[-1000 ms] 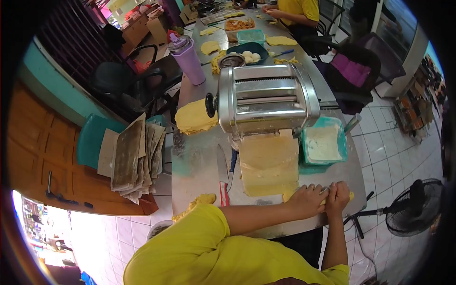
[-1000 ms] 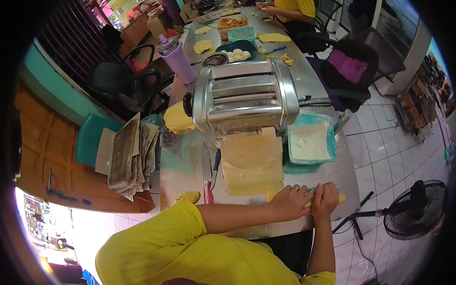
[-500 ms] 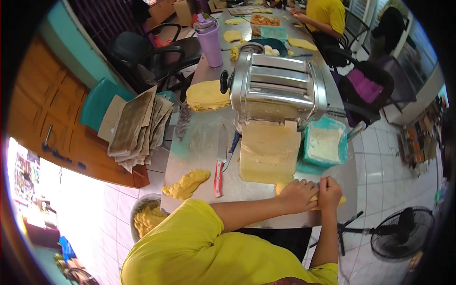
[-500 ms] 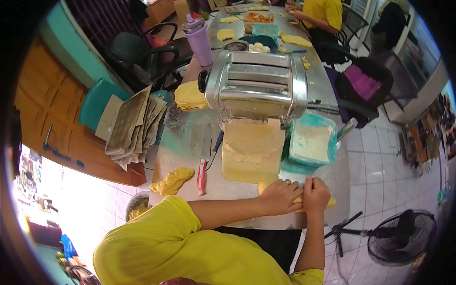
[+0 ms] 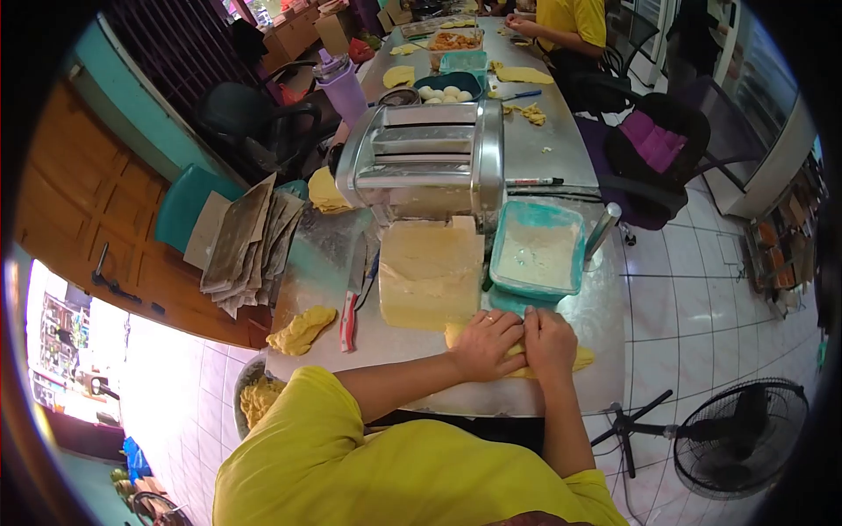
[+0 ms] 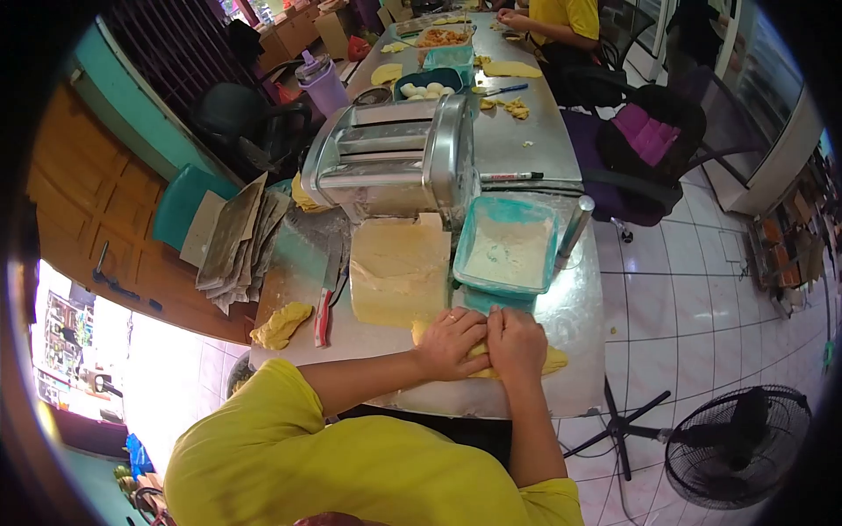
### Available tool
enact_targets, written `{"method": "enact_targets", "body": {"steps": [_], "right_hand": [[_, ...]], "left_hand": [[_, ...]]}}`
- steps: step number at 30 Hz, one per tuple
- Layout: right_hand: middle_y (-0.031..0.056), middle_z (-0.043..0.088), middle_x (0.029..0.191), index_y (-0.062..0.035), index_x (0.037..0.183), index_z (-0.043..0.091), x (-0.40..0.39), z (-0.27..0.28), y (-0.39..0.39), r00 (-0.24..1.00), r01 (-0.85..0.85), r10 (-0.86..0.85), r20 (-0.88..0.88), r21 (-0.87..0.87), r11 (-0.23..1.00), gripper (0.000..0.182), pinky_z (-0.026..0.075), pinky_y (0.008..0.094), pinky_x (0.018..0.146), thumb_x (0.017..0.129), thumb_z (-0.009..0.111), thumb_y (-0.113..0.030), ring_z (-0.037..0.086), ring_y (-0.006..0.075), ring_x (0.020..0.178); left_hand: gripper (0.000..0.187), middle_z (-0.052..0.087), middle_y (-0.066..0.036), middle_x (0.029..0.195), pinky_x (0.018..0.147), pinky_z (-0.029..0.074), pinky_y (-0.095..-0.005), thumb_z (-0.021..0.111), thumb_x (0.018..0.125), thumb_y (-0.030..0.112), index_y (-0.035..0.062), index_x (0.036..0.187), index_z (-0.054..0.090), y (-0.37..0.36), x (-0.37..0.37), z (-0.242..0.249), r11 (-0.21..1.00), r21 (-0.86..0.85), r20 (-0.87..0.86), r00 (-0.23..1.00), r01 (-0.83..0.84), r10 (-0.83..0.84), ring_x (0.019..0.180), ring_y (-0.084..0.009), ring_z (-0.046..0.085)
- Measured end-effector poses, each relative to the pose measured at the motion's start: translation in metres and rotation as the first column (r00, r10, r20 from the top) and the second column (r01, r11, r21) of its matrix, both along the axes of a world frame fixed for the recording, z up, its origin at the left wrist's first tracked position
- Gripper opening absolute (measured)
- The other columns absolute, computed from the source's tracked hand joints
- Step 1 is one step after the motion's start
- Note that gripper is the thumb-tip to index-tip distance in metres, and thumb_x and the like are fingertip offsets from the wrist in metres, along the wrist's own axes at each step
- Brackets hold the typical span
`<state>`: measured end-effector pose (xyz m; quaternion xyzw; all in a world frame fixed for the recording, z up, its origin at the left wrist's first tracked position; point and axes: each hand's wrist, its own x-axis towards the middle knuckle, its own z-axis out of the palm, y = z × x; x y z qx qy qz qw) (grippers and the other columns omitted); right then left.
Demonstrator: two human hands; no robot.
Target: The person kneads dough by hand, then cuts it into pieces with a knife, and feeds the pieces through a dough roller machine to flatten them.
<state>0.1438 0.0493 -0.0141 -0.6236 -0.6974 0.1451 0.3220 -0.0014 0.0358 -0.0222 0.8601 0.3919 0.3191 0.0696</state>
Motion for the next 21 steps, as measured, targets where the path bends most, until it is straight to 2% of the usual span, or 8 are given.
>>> {"method": "enact_targets", "body": {"steps": [4,8,14,16,18,19,20,21], "right_hand": [[0.0151,0.062,0.070,-0.0033,0.067,0.059,0.004,-0.002,0.005,0.996,-0.084,0.084,-0.003,0.010,0.996,0.033,0.048,0.0445,0.063,0.089,0.052,-0.026,0.060,0.0338,0.068],[0.0168,0.062,0.070,-0.0036,0.069,0.060,0.009,-0.002,0.011,0.993,-0.117,0.116,-0.015,-0.071,0.991,0.036,0.048,0.0455,0.062,0.091,0.049,-0.030,0.061,0.0358,0.067],[0.0185,0.063,0.072,-0.0037,0.072,0.061,0.008,-0.004,0.014,0.999,-0.032,0.029,-0.034,-0.118,0.992,0.037,0.047,0.0467,0.065,0.091,0.048,-0.033,0.060,0.0379,0.069],[0.0198,0.063,0.077,-0.0040,0.075,0.062,0.009,-0.003,0.015,1.000,0.002,-0.006,-0.029,-0.142,0.990,0.038,0.047,0.0475,0.070,0.091,0.046,-0.035,0.060,0.0387,0.074],[0.0206,0.064,0.079,-0.0038,0.078,0.062,0.008,0.001,0.015,0.999,0.040,-0.043,-0.009,-0.189,0.981,0.041,0.047,0.0486,0.073,0.091,0.042,-0.036,0.060,0.0389,0.077],[0.0178,0.064,0.087,-0.0059,0.084,0.063,0.010,-0.006,0.018,0.998,0.038,-0.023,0.066,-0.228,0.973,0.037,0.048,0.0486,0.073,0.091,0.042,-0.036,0.060,0.0385,0.079],[0.0140,0.063,0.094,-0.0098,0.092,0.062,0.012,0.003,0.013,0.984,-0.048,0.080,0.162,-0.198,0.979,0.031,0.049,0.0490,0.072,0.091,0.042,-0.034,0.060,0.0379,0.082],[0.0123,0.061,0.096,-0.0131,0.099,0.061,0.011,0.008,0.009,0.958,-0.034,0.095,0.269,-0.224,0.974,0.027,0.049,0.0490,0.072,0.090,0.043,-0.031,0.059,0.0363,0.088]], "left_hand": [[0.032,0.055,-0.008,0.092,0.074,0.041,-0.0371,0.069,0.071,0.031,0.0073,0.087,0.057,0.002,0.002,-0.002,1.000,0.007,0.018,1.000,0.002,-0.002,0.086,-0.0270,0.052],[0.028,0.055,-0.008,0.089,0.072,0.041,-0.0365,0.068,0.072,0.031,0.0073,0.083,0.057,0.004,0.006,0.002,1.000,-0.006,0.014,1.000,0.003,-0.003,0.084,-0.0268,0.052],[0.030,0.054,-0.011,0.086,0.071,0.043,-0.0406,0.065,0.077,0.032,0.0061,0.088,0.056,0.009,0.009,-0.004,0.999,-0.047,-0.016,1.000,-0.023,0.022,0.081,-0.0307,0.054],[0.041,0.058,-0.015,0.090,0.076,0.044,-0.0438,0.061,0.080,0.041,0.0052,0.100,0.054,0.011,0.009,-0.004,0.965,-0.250,-0.065,0.996,-0.083,0.069,0.083,-0.0352,0.056],[0.051,0.061,-0.016,0.101,0.082,0.044,-0.0447,0.053,0.081,0.051,0.0064,0.107,0.054,0.012,0.013,0.003,0.883,-0.403,-0.262,0.955,-0.241,0.141,0.093,-0.0347,0.058],[0.055,0.061,-0.017,0.104,0.083,0.044,-0.0449,0.050,0.082,0.054,0.0059,0.108,0.055,0.014,0.011,0.003,0.891,-0.394,-0.286,0.951,-0.226,0.115,0.095,-0.0348,0.058],[0.058,0.061,-0.018,0.107,0.084,0.044,-0.0451,0.048,0.082,0.056,0.0054,0.109,0.056,0.018,0.013,-0.001,0.896,-0.395,-0.307,0.948,-0.201,0.077,0.098,-0.0350,0.058],[0.058,0.061,-0.018,0.106,0.084,0.044,-0.0458,0.047,0.082,0.057,0.0058,0.108,0.058,0.025,0.010,-0.015,0.945,-0.292,-0.401,0.916,-0.148,0.019,0.097,-0.0347,0.058]]}}
